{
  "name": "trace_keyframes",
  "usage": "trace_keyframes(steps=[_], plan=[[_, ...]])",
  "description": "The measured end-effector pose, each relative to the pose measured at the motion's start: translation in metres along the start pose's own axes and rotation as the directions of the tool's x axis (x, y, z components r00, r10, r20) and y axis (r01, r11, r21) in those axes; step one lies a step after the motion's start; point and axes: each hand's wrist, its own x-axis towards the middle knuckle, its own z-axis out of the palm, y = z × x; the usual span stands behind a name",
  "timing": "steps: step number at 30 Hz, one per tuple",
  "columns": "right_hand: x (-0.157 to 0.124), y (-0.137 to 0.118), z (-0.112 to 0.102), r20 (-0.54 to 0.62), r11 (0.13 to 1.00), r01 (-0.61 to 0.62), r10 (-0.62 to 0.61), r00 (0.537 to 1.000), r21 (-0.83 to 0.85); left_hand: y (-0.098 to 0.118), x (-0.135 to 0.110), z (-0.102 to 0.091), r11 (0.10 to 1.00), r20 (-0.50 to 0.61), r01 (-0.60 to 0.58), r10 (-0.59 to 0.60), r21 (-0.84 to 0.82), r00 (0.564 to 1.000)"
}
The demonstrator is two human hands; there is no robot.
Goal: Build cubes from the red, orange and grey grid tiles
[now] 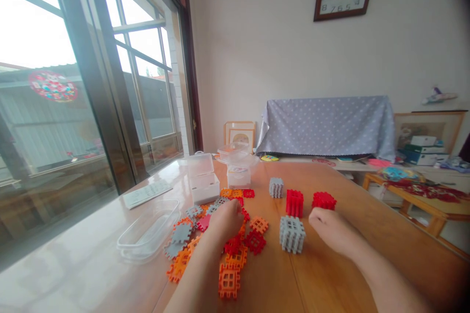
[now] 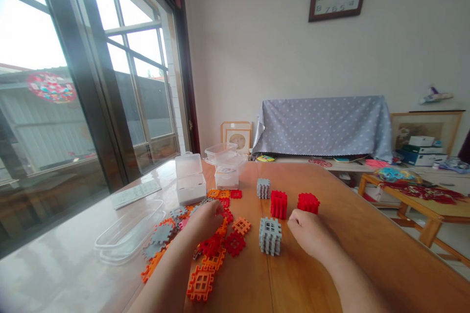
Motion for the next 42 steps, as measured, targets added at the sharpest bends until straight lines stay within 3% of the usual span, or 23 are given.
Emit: trace_keyframes(steps=[5,9,14,23,27,29,31,34,36,37,42], plan=[[-0.002,-0.005,-0.002,-0.051,1.000,0.014,-0.013,0.999,0.005,0.016,-0.011,0.009,0.976,0.233,-0.217,0.209,0.012,0.950],[-0.002,-0.007,0.001,-0.033,0.999,0.046,-0.046,0.998,-0.002,0.028,-0.017,0.014,0.952,0.266,-0.283,0.243,0.121,0.933],[-0.002,-0.009,0.003,-0.015,0.998,0.070,-0.070,0.997,0.001,0.035,-0.019,0.013,0.947,0.268,-0.288,0.243,0.144,0.932],[-0.003,-0.008,0.003,-0.037,0.998,0.059,-0.058,0.998,0.028,0.033,-0.017,0.002,0.982,0.139,-0.175,0.164,0.072,0.977],[-0.003,-0.009,0.001,-0.052,0.999,0.036,-0.035,0.998,0.021,0.025,-0.007,0.002,0.996,-0.015,-0.089,0.089,-0.001,0.996],[-0.004,-0.010,-0.001,-0.085,1.000,0.024,-0.022,0.996,0.015,0.024,-0.003,0.002,0.986,-0.105,-0.052,0.036,-0.156,0.994],[-0.004,-0.012,-0.004,-0.143,0.999,0.014,-0.009,0.990,0.033,0.026,-0.001,0.003,0.894,-0.119,-0.035,-0.021,-0.447,0.993],[-0.007,-0.017,-0.010,-0.258,0.992,0.047,-0.016,0.966,0.116,0.034,-0.001,0.004,0.527,0.000,0.019,-0.036,-0.850,0.999],[-0.010,-0.023,-0.012,-0.322,0.972,0.119,-0.048,0.945,0.202,0.040,-0.002,0.006,0.309,0.061,0.060,-0.006,-0.949,0.998],[-0.012,-0.027,-0.012,-0.342,0.956,0.156,-0.064,0.938,0.247,0.042,-0.003,0.007,0.240,0.084,0.080,0.008,-0.967,0.996],[-0.024,-0.049,-0.005,-0.368,0.879,0.294,-0.151,0.918,0.374,0.052,-0.006,0.013,0.083,0.152,0.147,0.059,-0.986,0.987]])
